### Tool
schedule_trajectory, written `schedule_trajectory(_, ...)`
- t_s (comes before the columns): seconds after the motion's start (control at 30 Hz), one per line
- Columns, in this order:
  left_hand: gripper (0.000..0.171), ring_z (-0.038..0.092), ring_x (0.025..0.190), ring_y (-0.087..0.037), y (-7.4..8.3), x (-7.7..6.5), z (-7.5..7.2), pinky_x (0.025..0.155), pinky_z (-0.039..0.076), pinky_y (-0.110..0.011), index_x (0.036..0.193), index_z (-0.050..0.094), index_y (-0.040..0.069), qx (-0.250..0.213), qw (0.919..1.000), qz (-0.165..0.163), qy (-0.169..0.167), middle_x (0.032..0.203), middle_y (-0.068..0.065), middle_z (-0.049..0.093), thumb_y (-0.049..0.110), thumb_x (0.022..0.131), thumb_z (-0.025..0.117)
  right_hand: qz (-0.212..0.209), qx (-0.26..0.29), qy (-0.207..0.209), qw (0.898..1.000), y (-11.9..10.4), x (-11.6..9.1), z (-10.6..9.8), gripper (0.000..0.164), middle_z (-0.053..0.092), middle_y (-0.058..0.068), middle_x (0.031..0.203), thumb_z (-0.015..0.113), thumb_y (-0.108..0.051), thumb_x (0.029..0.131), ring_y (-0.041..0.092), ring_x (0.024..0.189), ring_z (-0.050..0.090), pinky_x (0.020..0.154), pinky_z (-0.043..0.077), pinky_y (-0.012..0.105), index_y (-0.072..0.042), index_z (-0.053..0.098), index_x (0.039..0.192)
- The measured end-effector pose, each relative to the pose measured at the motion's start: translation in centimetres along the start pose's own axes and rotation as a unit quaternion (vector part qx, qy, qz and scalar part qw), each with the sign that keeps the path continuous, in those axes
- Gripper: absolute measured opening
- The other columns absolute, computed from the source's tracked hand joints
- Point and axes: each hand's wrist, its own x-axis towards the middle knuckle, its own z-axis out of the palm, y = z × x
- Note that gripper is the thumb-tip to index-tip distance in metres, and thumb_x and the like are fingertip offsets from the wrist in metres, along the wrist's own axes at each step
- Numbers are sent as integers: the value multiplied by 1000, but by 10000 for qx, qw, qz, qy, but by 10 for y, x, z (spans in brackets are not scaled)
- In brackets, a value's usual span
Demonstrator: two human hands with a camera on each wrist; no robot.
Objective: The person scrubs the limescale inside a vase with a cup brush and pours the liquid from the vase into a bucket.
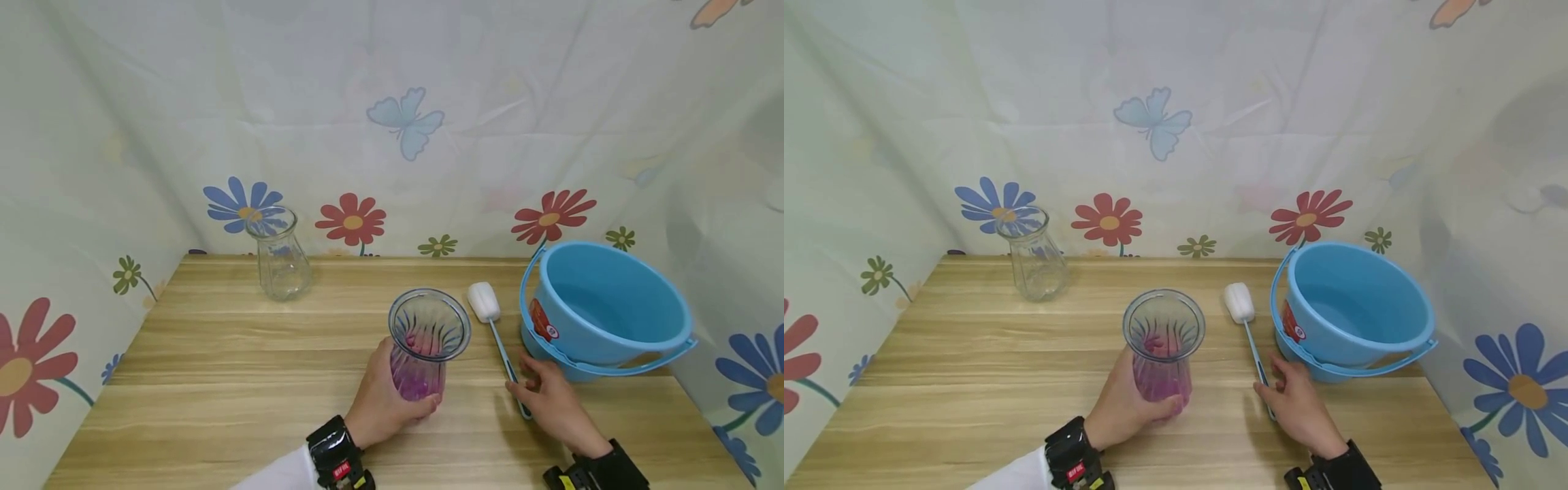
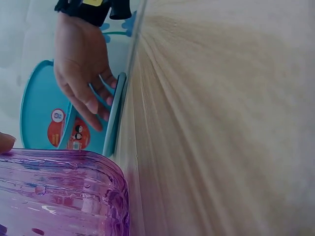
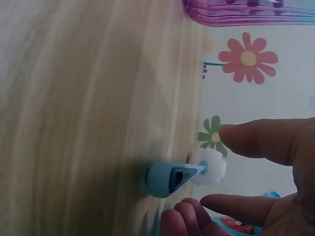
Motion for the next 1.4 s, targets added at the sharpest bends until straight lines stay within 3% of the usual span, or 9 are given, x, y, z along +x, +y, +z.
schedule_trajectory(0.07, 97, 55, 123, -12, 0, 0, 0, 106, 50, -41, 147, 39, 27, 11, 10000, 7, -2, 135, 7, 52, 37, 68, 95, -38, -197, -6, 9998, 0, 0, 0, 73, 47, 32, 143, 68, -22, 101, 36, 118, 55, 93, 53, 46, 10, 32, 156)
schedule_trajectory(0.27, 99, 53, 124, -12, -1, 0, 0, 107, 49, -43, 148, 37, 28, 3, 10000, -18, -18, 137, 7, 51, 38, 68, 95, -220, -660, 0, 9976, 5, 2, 5, 70, 54, 21, 125, 71, -21, 98, 26, 101, 52, 80, 45, 33, 12, 39, 150)
schedule_trajectory(0.63, 99, 53, 124, -12, 0, 0, -1, 107, 49, -43, 148, 38, 27, 23, 10000, -37, -6, 136, 7, 51, 38, 68, 95, -511, -1093, 148, 9926, 6, 2, 12, 51, 51, 9, 103, 73, -14, 95, 20, 90, 48, 68, 36, 27, 8, 52, 136)
schedule_trajectory(0.83, 98, 53, 125, -12, -1, 0, 0, 107, 49, -43, 148, 38, 27, 18, 10000, 28, -3, 136, 7, 51, 38, 69, 94, -707, -1274, 224, 9891, 6, 1, 14, 58, 52, 7, 96, 71, -10, 96, 19, 86, 49, 68, 36, 28, 13, 47, 144)
schedule_trajectory(1.0, 97, 54, 124, -12, -2, 1, 0, 106, 50, -43, 148, 38, 28, -25, 9999, 156, 12, 136, 8, 52, 38, 69, 94, -573, -1177, 183, 9912, 3, -2, 14, 60, 58, 10, 100, 66, -12, 99, 23, 91, 55, 73, 44, 35, 14, 43, 149)
schedule_trajectory(1.13, 98, 55, 124, -12, -2, 2, 0, 106, 50, -43, 148, 38, 29, -41, 9998, 215, 24, 136, 8, 52, 38, 69, 94, -421, -1045, 139, 9935, 0, -6, 12, 56, 62, 16, 115, 60, -16, 103, 26, 97, 57, 76, 47, 37, 11, 44, 150)
schedule_trajectory(1.23, 98, 54, 125, -12, -3, 1, 0, 107, 50, -43, 148, 38, 29, -42, 9998, 200, 20, 137, 8, 52, 38, 69, 95, -353, -895, 106, 9953, -2, -10, 12, 55, 59, 20, 120, 56, -19, 106, 26, 92, 56, 71, 45, 35, 10, 43, 151)
schedule_trajectory(1.4, 99, 53, 126, -13, -3, 1, 0, 107, 50, -45, 149, 37, 29, -59, 9999, 141, 10, 137, 7, 51, 40, 69, 94, -277, -645, 167, 9974, -7, -15, 11, 58, 52, 10, 88, 56, -21, 106, 19, 68, 47, 55, 37, 29, 7, 39, 154)
